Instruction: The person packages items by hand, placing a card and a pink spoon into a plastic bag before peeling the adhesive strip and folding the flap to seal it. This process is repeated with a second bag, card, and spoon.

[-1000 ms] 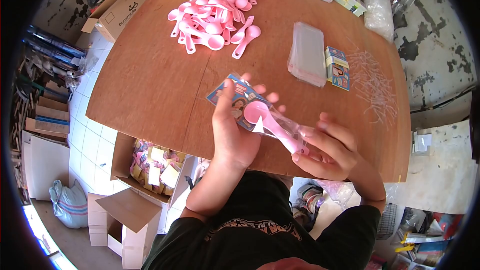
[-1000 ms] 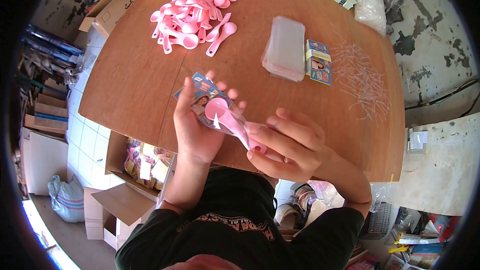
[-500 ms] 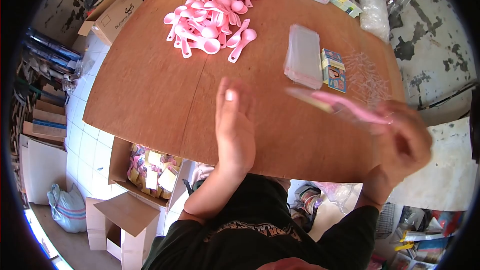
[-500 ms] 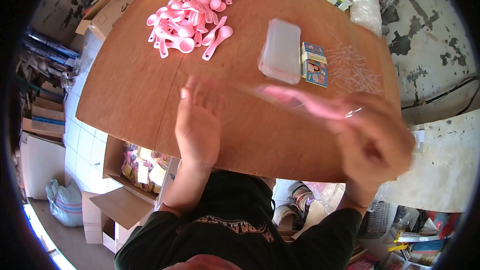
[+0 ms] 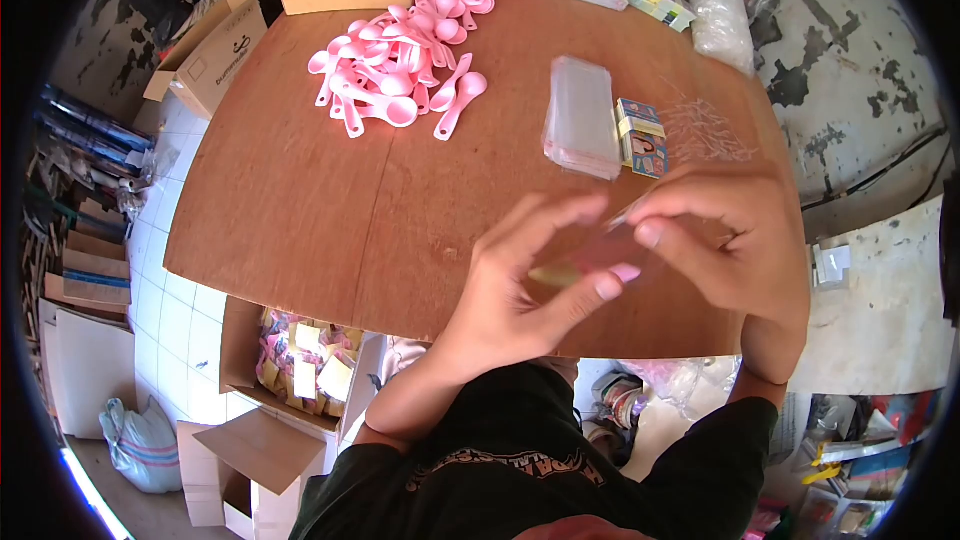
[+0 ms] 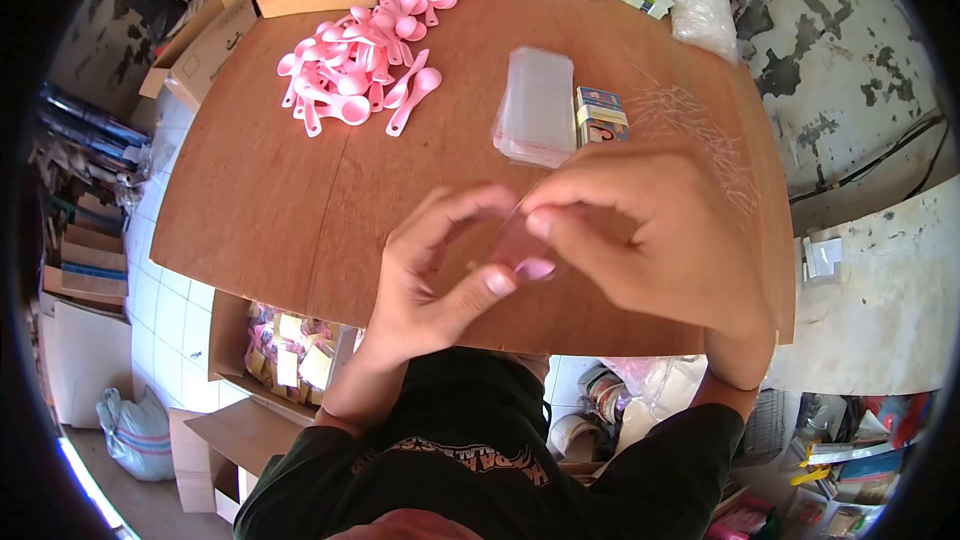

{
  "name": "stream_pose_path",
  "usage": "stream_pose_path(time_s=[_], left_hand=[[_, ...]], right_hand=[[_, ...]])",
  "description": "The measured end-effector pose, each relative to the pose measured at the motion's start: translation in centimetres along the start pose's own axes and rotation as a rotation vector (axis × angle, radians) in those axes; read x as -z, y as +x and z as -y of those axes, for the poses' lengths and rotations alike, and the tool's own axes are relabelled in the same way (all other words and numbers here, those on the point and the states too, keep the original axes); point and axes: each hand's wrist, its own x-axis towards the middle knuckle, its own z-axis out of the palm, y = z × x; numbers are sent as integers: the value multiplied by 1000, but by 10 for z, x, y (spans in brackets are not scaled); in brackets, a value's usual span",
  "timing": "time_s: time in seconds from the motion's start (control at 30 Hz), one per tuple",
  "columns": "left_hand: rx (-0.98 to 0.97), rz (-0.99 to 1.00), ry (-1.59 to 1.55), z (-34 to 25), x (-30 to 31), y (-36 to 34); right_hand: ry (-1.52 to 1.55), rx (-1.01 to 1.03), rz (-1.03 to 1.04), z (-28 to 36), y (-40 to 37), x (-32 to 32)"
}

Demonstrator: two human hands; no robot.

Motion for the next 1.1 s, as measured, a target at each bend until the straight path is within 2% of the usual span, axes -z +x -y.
stream_pose_path(time_s=[0.07, 0.13, 0.23, 0.3, 0.37, 0.43, 0.47, 0.53, 0.6, 0.67, 0.8, 0.87, 0.9, 0.97, 1.03, 1.1], left_hand=[[-29, 51, 12, -4, -6, 0], [196, -26, -230, -7, -12, -4], [90, -96, -82, 1, -10, -4], [96, -123, -91, -2, -11, -4], [206, -123, -119, -6, -11, -7], [200, -115, -70, -9, -12, -8], [196, -110, -23, -10, -13, -8], [186, -120, 26, -11, -18, -10], [177, -131, 73, -13, -19, -10], [74, -66, 295, -15, -19, -10], [27, -15, 377, -18, -22, -9], [8, 44, 350, -19, -19, -8], [4, 52, 344, -18, -19, -8], [36, 72, 186, -14, -18, -10], [33, 102, 172, -13, -14, -12], [33, 131, 163, -13, -14, -14]], right_hand=[[19, -34, 26, 7, -3, -5], [10, -52, 39, 10, -4, -10], [-35, -45, 5, 9, -7, -11], [-118, -13, -71, 6, -10, -17], [-200, 19, -148, 4, -10, -22], [-380, 218, -214, 2, -9, -24], [-380, 216, -219, -1, -9, -26], [-537, 343, -241, -7, -9, -28], [-587, 353, -234, -6, -12, -29], [-706, 399, -245, -7, -13, -32], [-765, 327, -193, -5, -21, -32], [-497, 253, -249, -9, -22, -31], [-504, 245, -252, -12, -23, -29], [4, 62, -169, -18, -27, -24], [82, 34, -169, -29, -32, -22], [266, -84, -340, -44, -33, -17]])
